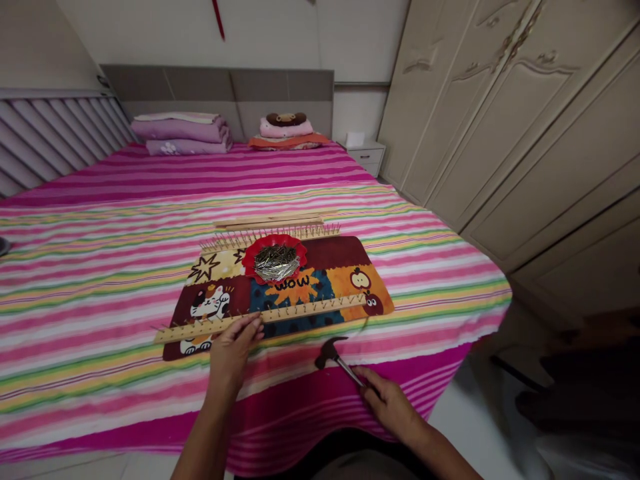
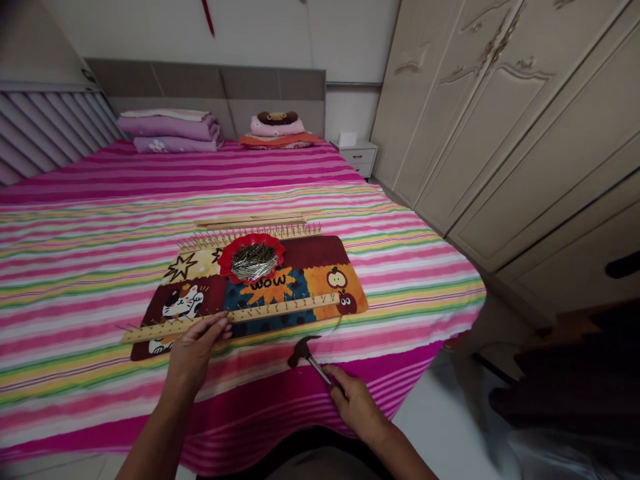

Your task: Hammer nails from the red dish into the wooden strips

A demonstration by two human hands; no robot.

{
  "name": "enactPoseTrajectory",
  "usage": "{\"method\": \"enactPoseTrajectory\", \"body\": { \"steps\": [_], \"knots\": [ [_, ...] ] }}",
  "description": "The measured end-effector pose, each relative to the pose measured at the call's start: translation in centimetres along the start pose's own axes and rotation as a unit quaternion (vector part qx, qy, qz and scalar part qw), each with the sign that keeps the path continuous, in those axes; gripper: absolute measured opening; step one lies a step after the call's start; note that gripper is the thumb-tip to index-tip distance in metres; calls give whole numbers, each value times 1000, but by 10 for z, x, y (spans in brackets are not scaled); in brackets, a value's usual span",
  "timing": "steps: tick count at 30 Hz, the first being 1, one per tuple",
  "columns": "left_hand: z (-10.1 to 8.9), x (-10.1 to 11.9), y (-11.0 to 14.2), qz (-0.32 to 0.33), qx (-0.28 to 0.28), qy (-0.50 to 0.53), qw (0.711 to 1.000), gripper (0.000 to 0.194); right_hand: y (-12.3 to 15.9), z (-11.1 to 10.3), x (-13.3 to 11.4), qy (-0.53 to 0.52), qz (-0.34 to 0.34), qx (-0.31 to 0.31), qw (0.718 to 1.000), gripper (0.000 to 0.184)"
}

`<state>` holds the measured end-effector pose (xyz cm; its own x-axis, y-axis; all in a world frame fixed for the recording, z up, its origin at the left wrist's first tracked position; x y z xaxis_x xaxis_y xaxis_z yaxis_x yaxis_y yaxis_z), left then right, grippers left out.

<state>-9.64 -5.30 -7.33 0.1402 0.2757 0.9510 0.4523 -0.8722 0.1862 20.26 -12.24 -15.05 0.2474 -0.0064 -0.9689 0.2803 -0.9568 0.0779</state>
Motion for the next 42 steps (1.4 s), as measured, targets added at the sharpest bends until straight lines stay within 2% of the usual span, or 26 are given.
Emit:
{"method": "enactPoseTrajectory", "body": {
  "steps": [8,14,19,24,27,30,34,38,42],
  "knots": [
    [16,-9,-3,39,72,-85,993,36,1,0,0,-5,6,-3,1000,40],
    [20,-15,-5,60,77,-116,988,38,1,0,-3,-5,6,3,1000,40],
    [21,-15,-5,120,89,-187,971,34,1,-1,-5,0,10,3,1000,42],
    [27,-14,-2,95,107,-195,970,30,2,0,1,5,24,7,1000,43],
    [30,-14,0,121,116,-203,965,28,4,0,-4,2,22,1,1000,43],
    [30,-14,0,154,124,-219,955,27,7,1,-24,-2,5,-18,1000,42],
    [30,-15,-1,177,125,-240,946,24,1,7,-68,0,-41,-28,999,38],
    [30,-19,-3,188,131,-249,941,23,-23,15,-111,36,-133,-10,990,39],
    [32,-26,-5,204,129,-247,938,23,-51,23,-135,117,-192,-20,974,41]
  ]
}}
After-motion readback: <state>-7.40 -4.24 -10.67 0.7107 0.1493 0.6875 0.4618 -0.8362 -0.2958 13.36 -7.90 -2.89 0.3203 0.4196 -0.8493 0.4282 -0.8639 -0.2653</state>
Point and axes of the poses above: each hand's wrist, its own y-axis away from the middle knuckle, its own z-axis out of the palm, x = y × z, the point moved 1 cm from there along -y, towards the middle knuckle, and after that the axes turned 14 degrees about -y, right-handed, at the moved point
